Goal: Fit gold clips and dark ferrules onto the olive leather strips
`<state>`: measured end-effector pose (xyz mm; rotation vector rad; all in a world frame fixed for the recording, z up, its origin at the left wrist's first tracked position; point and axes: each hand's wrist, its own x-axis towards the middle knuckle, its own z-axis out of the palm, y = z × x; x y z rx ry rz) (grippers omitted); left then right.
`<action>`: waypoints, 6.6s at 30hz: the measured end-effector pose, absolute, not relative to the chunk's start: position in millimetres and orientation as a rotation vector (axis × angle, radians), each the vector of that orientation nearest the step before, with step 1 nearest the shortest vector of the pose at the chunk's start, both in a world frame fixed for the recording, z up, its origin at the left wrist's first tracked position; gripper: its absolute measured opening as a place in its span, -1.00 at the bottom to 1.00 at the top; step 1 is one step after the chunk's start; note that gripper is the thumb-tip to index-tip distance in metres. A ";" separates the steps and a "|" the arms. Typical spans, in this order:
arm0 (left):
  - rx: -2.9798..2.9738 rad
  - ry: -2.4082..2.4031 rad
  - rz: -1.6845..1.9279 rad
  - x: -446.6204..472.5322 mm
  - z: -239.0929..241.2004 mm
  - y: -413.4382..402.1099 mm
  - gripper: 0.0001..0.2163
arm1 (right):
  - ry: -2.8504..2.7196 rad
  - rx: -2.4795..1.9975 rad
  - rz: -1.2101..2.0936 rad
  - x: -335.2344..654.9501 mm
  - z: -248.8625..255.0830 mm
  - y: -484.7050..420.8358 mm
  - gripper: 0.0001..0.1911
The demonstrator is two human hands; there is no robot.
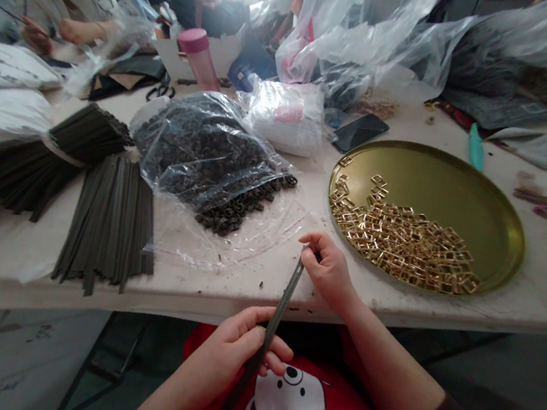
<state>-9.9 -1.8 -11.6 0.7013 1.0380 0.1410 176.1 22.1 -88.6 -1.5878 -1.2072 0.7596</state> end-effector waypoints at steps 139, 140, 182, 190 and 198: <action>0.746 1.033 0.196 6.5 -25.9 -4.1 -0.70 | -1.236 -1.570 0.777 179.0 -94.4 22.6 -0.79; 0.742 1.031 0.194 6.5 -26.2 -4.2 -0.70 | -1.237 -1.569 0.775 179.0 -94.5 22.6 -0.79; 0.657 0.998 0.261 5.3 -28.8 -5.3 -0.73 | -1.247 -1.580 0.782 178.1 -91.7 22.3 -0.79; 0.681 1.018 0.252 5.5 -30.5 -7.0 -0.73 | -1.257 -1.590 0.762 178.6 -91.8 21.9 -0.79; 0.849 1.045 0.213 4.8 -35.8 -10.1 -0.67 | -1.259 -1.590 0.764 179.2 -93.6 22.6 -0.79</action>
